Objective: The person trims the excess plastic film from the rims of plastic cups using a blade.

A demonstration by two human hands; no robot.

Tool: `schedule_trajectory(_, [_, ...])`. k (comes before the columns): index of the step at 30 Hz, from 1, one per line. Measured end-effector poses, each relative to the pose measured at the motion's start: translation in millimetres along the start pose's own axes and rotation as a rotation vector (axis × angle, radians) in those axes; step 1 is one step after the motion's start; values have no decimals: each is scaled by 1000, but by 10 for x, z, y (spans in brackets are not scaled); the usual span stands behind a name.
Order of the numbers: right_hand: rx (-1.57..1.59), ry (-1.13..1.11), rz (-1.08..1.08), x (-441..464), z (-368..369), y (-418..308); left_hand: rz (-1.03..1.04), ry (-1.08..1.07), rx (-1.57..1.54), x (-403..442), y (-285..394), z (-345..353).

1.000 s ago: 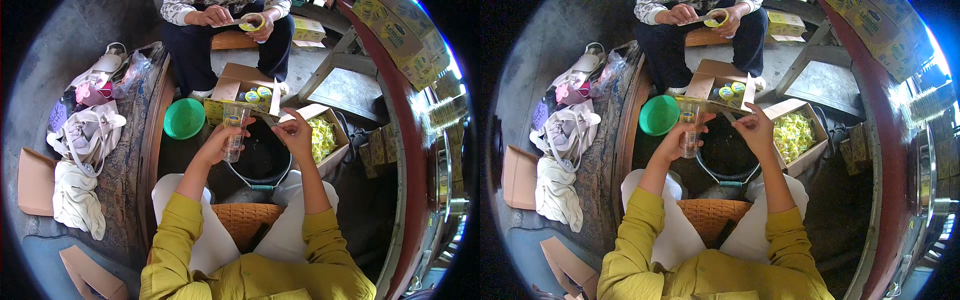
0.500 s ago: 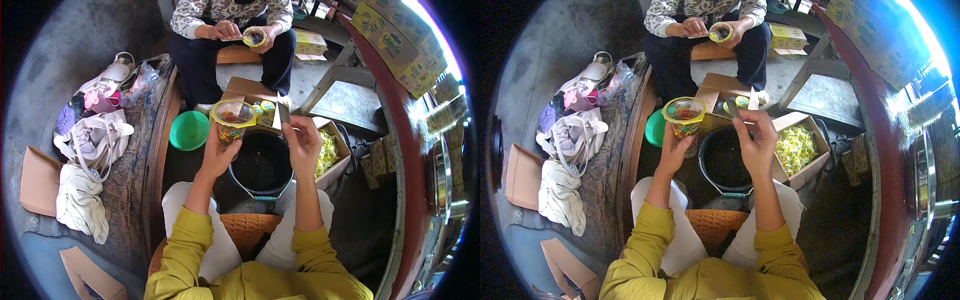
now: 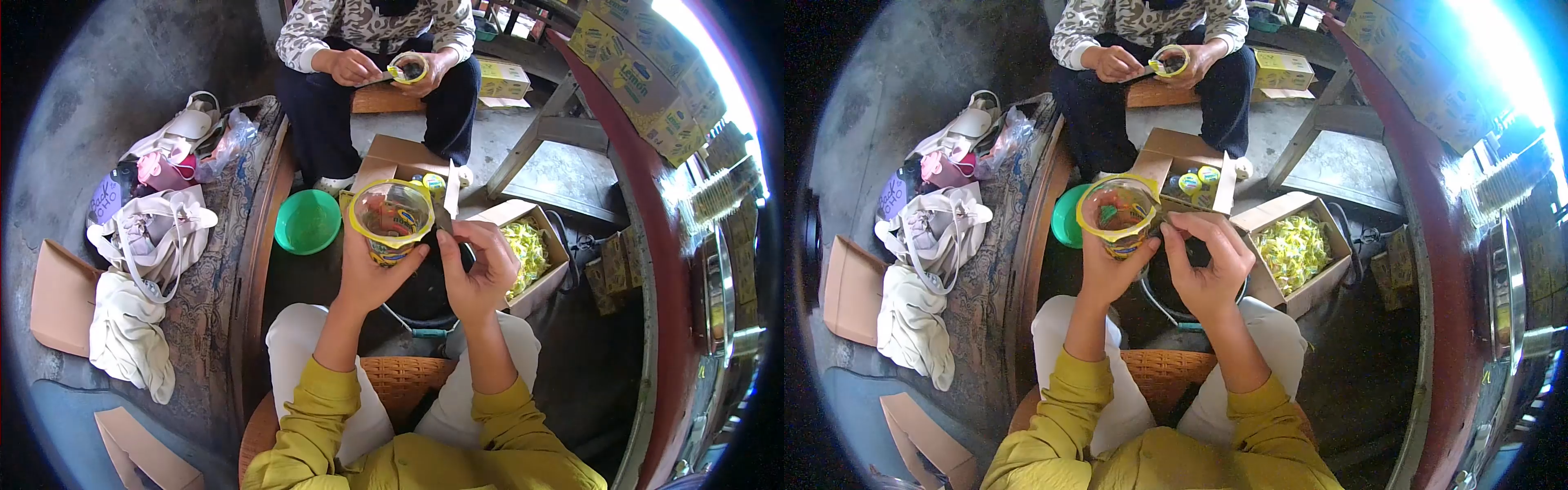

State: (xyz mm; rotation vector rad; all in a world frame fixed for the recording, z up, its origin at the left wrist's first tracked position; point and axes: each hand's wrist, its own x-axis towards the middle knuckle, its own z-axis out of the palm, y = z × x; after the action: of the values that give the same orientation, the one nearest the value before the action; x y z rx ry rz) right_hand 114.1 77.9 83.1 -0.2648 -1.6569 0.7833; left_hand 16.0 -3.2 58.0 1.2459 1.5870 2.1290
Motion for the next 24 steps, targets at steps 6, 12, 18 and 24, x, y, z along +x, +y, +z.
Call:
schedule_trajectory(6, [-3,54,48,24,14,-30,73,-40,-184,-35,0,35])
schedule_trajectory(12, [28,83,110,-10,5,-20,111,-39,-79,-42,11,18])
schedule_trajectory(18, [14,123,53,-37,10,-91,152,-2,-70,-18,82,36])
schedule_trajectory(24, [-6,122,22,-58,14,-96,85,-6,-43,-47,89,5])
